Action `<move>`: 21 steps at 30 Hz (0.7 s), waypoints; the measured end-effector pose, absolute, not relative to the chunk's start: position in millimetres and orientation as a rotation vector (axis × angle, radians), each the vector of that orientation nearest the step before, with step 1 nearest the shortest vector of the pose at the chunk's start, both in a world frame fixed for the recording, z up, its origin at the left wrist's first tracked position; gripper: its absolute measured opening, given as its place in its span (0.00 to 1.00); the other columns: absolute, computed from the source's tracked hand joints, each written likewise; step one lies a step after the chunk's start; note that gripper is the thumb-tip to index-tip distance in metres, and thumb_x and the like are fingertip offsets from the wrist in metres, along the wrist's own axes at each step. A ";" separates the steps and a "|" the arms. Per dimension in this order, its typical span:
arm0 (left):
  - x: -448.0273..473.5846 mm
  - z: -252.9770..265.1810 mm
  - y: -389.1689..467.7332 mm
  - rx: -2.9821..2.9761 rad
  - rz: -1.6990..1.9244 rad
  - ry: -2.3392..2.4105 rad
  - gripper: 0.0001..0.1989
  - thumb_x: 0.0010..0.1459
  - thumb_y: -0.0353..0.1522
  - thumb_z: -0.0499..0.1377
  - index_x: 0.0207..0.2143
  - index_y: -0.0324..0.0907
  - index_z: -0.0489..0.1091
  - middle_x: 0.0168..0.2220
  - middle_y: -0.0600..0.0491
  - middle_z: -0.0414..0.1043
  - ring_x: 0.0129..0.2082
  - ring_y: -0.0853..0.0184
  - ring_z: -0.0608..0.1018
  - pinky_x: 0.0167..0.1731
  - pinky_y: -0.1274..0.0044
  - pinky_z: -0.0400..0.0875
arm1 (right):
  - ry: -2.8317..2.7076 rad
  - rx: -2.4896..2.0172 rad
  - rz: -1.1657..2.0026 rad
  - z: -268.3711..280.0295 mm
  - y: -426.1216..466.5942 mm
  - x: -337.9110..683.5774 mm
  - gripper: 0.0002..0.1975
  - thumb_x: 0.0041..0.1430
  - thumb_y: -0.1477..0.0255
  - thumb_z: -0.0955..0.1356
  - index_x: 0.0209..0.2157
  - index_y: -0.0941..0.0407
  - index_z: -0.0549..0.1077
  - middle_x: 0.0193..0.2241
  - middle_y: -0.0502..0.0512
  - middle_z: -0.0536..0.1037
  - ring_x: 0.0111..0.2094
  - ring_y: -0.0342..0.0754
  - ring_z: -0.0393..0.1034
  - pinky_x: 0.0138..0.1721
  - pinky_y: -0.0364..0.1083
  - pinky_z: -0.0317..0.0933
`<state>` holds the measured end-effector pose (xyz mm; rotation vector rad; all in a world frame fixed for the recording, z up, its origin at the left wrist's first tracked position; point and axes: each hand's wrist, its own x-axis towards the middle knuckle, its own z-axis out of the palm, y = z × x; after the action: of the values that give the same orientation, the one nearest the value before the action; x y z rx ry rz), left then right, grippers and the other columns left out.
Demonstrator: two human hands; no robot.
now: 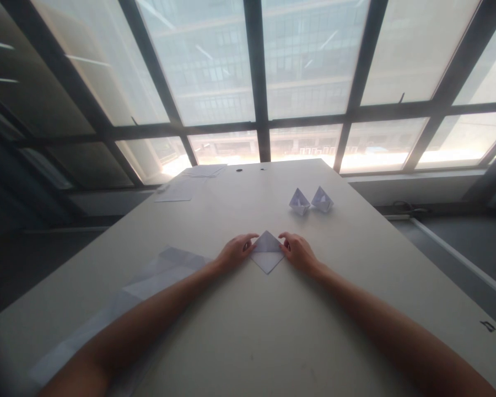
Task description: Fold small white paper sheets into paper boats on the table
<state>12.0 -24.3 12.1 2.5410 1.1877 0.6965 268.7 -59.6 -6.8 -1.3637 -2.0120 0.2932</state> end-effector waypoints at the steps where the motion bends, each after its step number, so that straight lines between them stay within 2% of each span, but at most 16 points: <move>1: 12.1 12.2 -24.6 2.542 0.693 1.196 0.17 0.63 0.32 0.55 0.53 0.43 0.70 0.30 0.55 0.72 0.29 0.68 0.72 0.34 0.77 0.67 | -2.017 -1.369 0.283 -6.4 -60.0 268.6 0.12 0.62 0.70 0.65 0.46 0.55 0.74 0.28 0.51 0.76 0.30 0.47 0.70 0.35 0.46 0.62; 6: 10.6 9.9 -22.9 2.576 0.686 1.208 0.16 0.63 0.31 0.56 0.53 0.44 0.71 0.32 0.54 0.72 0.34 0.67 0.74 0.39 0.76 0.70 | -2.054 -1.378 0.208 -5.1 -61.3 269.2 0.10 0.60 0.73 0.66 0.43 0.55 0.75 0.30 0.54 0.76 0.35 0.50 0.71 0.41 0.48 0.65; 11: 9.6 7.5 -20.3 2.723 0.708 0.950 0.16 0.66 0.30 0.54 0.53 0.47 0.72 0.52 0.48 0.73 0.53 0.62 0.73 0.55 0.68 0.66 | -2.158 -1.221 0.151 -5.4 -62.0 268.7 0.17 0.62 0.77 0.64 0.50 0.51 0.76 0.48 0.59 0.76 0.51 0.54 0.68 0.54 0.55 0.62; 13: 9.8 9.0 -21.3 2.777 0.596 0.801 0.18 0.68 0.31 0.51 0.58 0.50 0.69 0.59 0.49 0.68 0.61 0.61 0.68 0.61 0.65 0.60 | -2.260 -1.126 0.166 -5.6 -62.4 267.2 0.20 0.64 0.78 0.62 0.53 0.48 0.75 0.53 0.57 0.74 0.57 0.54 0.65 0.58 0.56 0.59; 15: 10.1 11.7 -23.6 2.808 0.442 0.705 0.22 0.70 0.35 0.50 0.64 0.51 0.61 0.65 0.50 0.60 0.66 0.61 0.60 0.64 0.63 0.53 | -2.365 -1.064 0.200 -5.6 -63.2 265.5 0.21 0.65 0.76 0.62 0.57 0.47 0.71 0.59 0.55 0.71 0.62 0.54 0.61 0.61 0.58 0.55; 18: 10.2 16.3 -27.4 2.828 0.265 0.668 0.29 0.70 0.42 0.49 0.70 0.50 0.48 0.70 0.49 0.48 0.69 0.61 0.53 0.66 0.62 0.46 | -2.473 -1.094 0.256 -5.1 -65.5 263.7 0.24 0.68 0.67 0.61 0.65 0.50 0.61 0.65 0.56 0.62 0.66 0.55 0.53 0.65 0.60 0.48; 21: 9.9 19.5 -30.0 2.848 0.203 0.668 0.33 0.69 0.45 0.49 0.71 0.48 0.42 0.70 0.47 0.43 0.70 0.60 0.49 0.67 0.63 0.43 | -2.529 -1.146 0.276 -4.4 -68.4 262.8 0.30 0.69 0.60 0.60 0.68 0.53 0.54 0.68 0.59 0.55 0.69 0.55 0.46 0.67 0.61 0.42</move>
<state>9.9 -30.0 19.5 2.8484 0.6678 0.2031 262.8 -68.4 -4.4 -1.1460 -2.5291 0.2756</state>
